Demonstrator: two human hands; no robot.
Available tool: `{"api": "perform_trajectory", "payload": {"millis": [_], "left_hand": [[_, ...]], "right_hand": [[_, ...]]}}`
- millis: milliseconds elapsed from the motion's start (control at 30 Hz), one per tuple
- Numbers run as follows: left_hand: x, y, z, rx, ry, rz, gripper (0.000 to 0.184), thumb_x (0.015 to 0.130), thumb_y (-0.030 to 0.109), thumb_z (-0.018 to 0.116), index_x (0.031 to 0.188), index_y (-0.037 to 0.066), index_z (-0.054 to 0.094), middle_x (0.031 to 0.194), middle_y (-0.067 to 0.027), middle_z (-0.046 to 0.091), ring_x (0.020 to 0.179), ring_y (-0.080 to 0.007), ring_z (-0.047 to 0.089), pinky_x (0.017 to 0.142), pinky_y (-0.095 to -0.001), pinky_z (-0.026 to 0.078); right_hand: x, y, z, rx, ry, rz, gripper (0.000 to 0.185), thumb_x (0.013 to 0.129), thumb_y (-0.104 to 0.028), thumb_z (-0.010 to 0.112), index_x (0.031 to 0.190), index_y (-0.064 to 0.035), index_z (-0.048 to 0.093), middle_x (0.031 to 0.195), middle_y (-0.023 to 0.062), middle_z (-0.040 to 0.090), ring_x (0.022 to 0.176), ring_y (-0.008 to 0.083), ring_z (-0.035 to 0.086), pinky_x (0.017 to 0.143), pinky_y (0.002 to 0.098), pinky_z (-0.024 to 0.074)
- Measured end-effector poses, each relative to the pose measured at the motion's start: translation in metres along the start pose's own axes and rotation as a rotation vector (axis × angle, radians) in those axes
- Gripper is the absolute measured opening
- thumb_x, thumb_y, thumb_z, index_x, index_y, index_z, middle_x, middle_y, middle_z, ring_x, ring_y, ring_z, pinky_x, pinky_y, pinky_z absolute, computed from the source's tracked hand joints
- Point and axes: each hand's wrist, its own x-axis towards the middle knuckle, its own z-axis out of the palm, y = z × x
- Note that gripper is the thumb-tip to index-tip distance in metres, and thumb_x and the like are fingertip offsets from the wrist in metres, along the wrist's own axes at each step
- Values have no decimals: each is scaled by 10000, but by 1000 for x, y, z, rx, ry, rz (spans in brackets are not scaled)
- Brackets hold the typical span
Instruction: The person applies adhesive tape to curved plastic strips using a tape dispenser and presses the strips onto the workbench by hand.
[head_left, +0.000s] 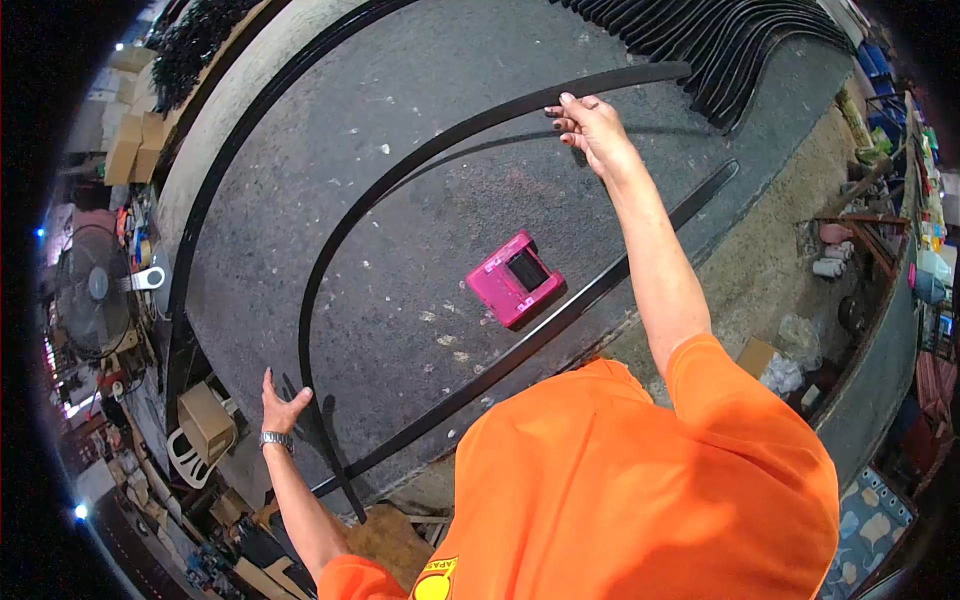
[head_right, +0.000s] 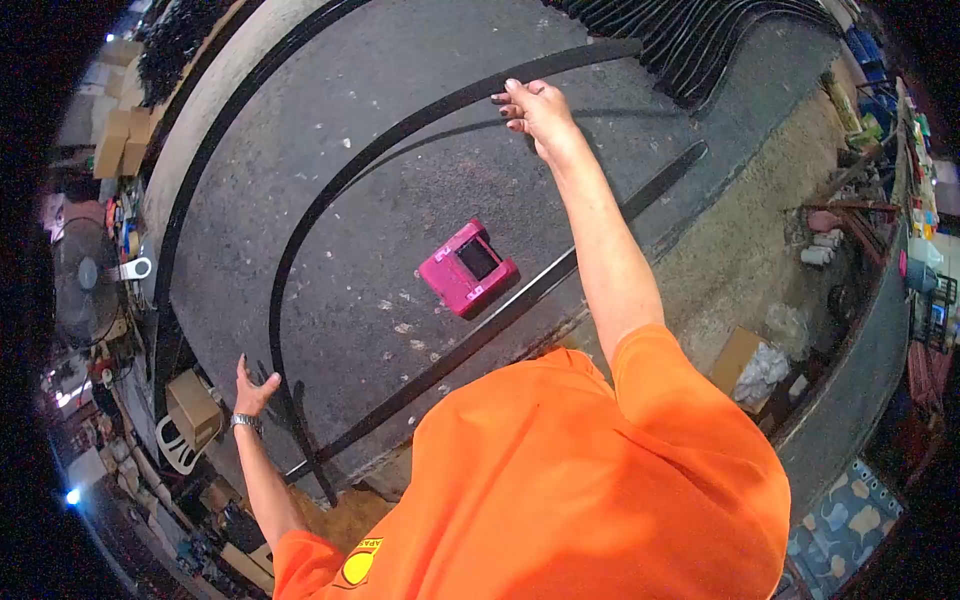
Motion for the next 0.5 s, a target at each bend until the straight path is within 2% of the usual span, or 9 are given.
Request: {"api": "perform_trajectory", "payload": {"millis": [67,167,400,500], "left_hand": [[2,-8,3,-58,-126,-48,1298,619,555,893,1578,73,164,1518,-331,319,1420,-427,347,1148,-490,327],[-4,-11,8,-131,-177,-93,1306,612,558,897,1578,73,165,1528,-330,306,1418,-431,348,1139,-493,339],[-32,-21,17,-130,-150,-118,1371,526,414,960,1577,64,152,1455,-318,394,1349,-403,428,1086,-473,400],[-61,-23,25,-240,-171,-150,1318,560,301,955,1575,63,149,1410,-318,422,1275,-372,483,1048,-455,432]], "right_hand": [[2,1,-1,-11,8,-1,225,976,-293,652,998,-86,568,975,61,709,781,89,634,612,224,511],[5,4,-3,3,-2,-3,226,977,-294,650,1002,-88,562,972,56,707,784,87,636,606,230,508],[-1,14,-10,133,-25,51,213,988,-290,628,997,-99,534,974,48,702,783,105,638,620,270,507],[-19,22,-21,90,-25,91,228,1001,-317,599,989,-97,539,974,47,705,770,102,633,618,267,503]]}}
